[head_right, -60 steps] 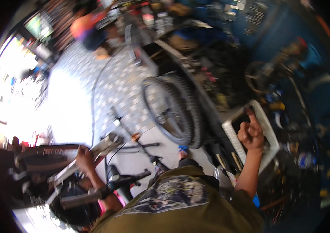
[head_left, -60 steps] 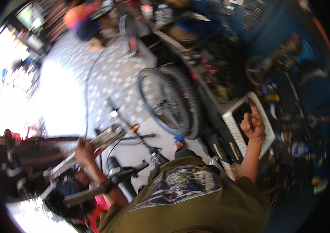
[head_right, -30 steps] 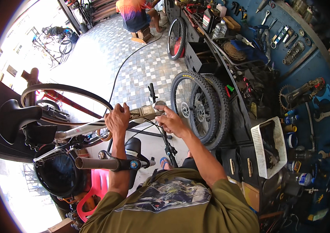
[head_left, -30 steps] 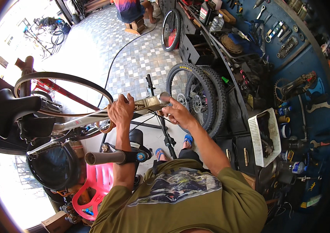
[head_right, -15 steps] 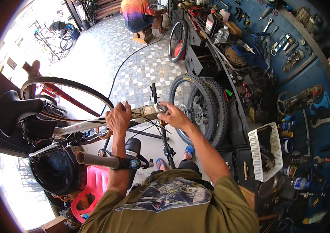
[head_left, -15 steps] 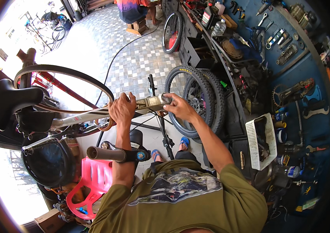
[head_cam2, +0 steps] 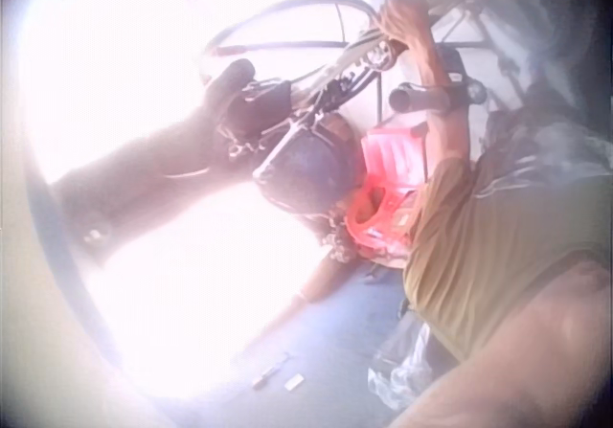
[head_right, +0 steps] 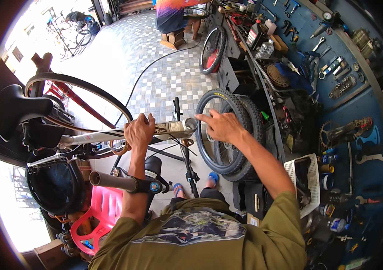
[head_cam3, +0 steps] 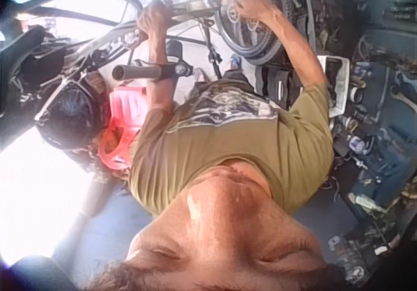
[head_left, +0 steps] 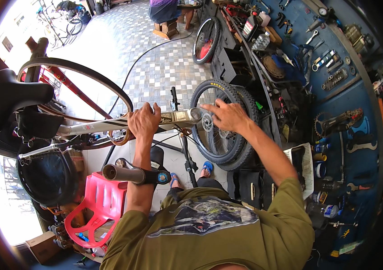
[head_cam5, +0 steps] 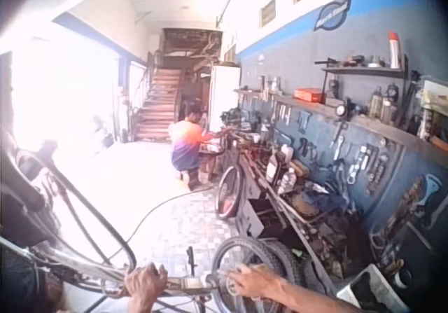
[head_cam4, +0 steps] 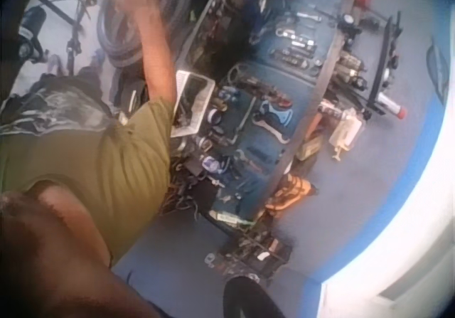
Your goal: The person wipes the bicycle handlebar stem with a cloth, then inserts and secures the stem into the fork steerer tube. They install the handlebar, align it, and tighten the stem bolts using a hex key. The person then attaches handlebar grips and adjusts the brake lever.
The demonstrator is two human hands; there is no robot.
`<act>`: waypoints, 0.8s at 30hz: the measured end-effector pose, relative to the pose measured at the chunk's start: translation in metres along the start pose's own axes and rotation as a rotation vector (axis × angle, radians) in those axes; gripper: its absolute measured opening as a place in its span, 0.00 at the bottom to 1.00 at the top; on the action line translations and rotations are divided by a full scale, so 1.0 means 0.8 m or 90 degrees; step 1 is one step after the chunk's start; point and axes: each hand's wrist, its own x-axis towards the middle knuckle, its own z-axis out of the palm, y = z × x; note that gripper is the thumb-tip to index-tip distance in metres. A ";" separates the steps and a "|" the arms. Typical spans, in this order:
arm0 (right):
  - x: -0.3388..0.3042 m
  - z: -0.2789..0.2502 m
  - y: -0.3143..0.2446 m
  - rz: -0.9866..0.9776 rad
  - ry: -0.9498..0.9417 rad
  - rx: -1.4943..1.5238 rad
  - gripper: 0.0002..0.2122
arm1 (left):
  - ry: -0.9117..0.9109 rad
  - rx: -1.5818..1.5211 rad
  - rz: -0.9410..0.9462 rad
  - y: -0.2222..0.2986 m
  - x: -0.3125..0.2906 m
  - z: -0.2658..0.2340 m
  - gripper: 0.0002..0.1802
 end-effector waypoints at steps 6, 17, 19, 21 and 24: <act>0.003 0.020 -0.011 -0.165 0.054 -0.449 0.31 | -0.043 0.006 -0.033 0.001 0.000 -0.003 0.21; 0.014 0.028 -0.046 -0.171 0.022 -0.469 0.20 | 0.001 -0.015 -0.014 -0.002 -0.001 -0.003 0.20; 0.017 0.025 -0.053 -0.185 0.027 -0.401 0.19 | -0.008 -0.012 -0.021 -0.003 -0.001 -0.004 0.21; 0.019 0.019 -0.054 -0.204 0.090 -0.360 0.20 | -0.005 -0.017 -0.019 -0.003 -0.001 -0.003 0.21; 0.018 0.011 -0.053 -0.050 -0.126 -0.271 0.22 | -0.011 0.014 -0.008 -0.005 -0.001 0.001 0.23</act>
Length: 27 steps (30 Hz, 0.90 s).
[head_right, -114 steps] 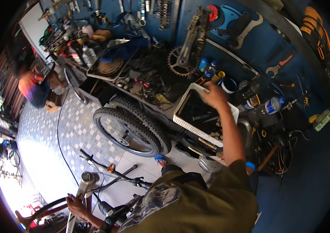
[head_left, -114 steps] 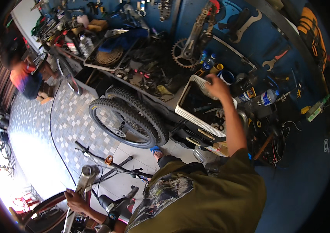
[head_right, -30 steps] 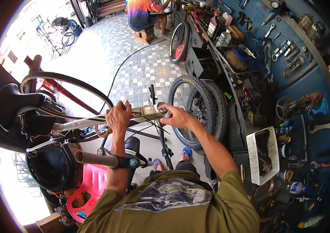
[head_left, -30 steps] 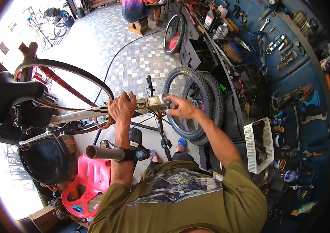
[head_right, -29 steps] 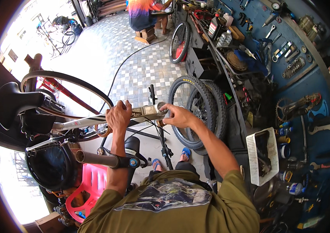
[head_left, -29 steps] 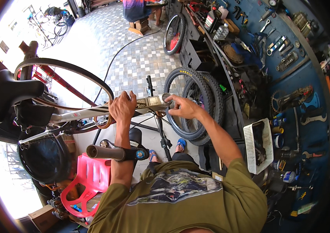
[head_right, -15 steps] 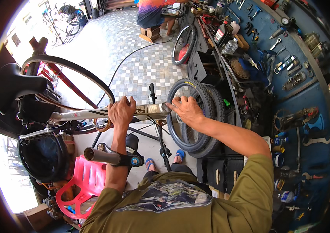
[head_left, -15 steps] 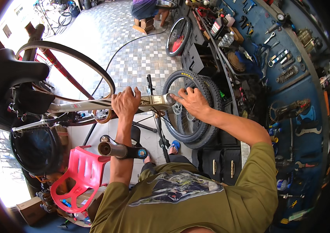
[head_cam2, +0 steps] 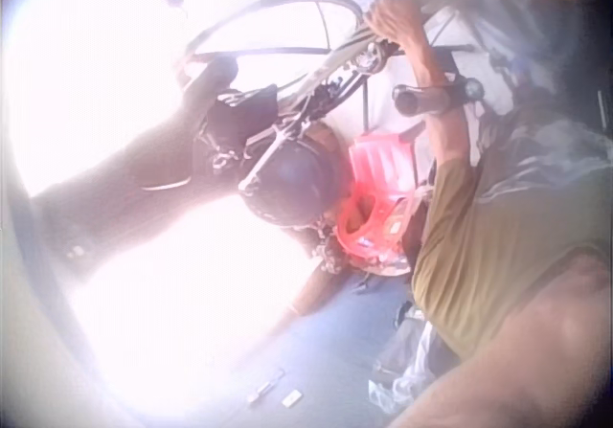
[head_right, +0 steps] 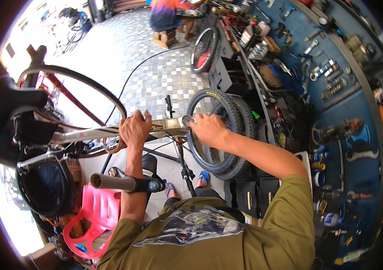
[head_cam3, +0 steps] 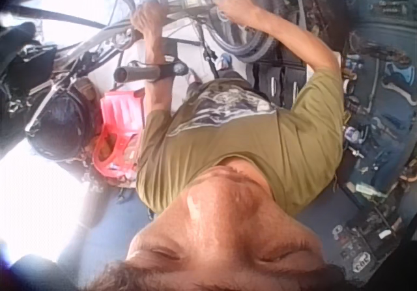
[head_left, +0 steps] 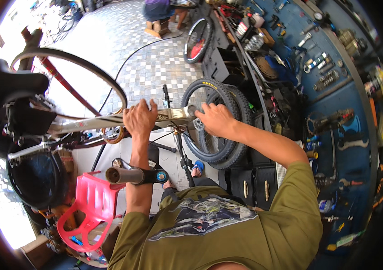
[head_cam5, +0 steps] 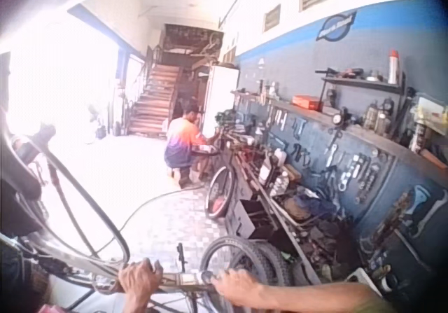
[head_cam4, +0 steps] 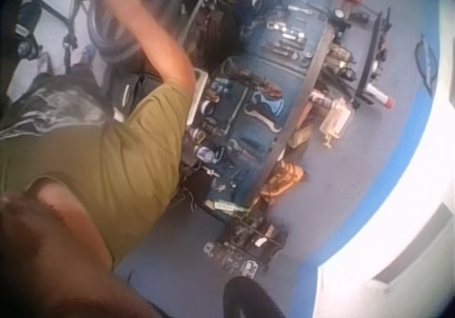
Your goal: The person wipes the bicycle handlebar stem with a cloth, then inserts and secures the stem into the fork steerer tube. They install the handlebar, align it, and tighten the stem bolts using a hex key. The person then attaches handlebar grips and adjusts the brake lever.
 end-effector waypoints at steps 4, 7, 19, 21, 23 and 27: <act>-0.012 0.000 -0.005 0.110 -0.029 0.326 0.29 | -0.002 0.065 -0.016 -0.001 -0.001 0.005 0.23; -0.052 0.014 -0.015 0.079 -0.052 0.423 0.32 | -0.028 0.079 -0.020 0.000 -0.001 0.005 0.23; -0.512 0.167 0.228 0.905 0.056 0.401 0.17 | -0.062 0.161 -0.045 0.002 -0.001 0.009 0.27; -0.605 0.217 0.263 1.153 0.116 0.345 0.22 | -0.063 0.162 -0.038 0.004 -0.001 0.006 0.28; -0.678 0.266 0.269 1.274 0.090 0.323 0.32 | -0.061 0.137 -0.058 0.003 -0.001 -0.002 0.28; -0.751 0.341 0.280 1.403 0.005 0.627 0.32 | -0.186 0.171 -0.122 0.003 0.006 -0.007 0.29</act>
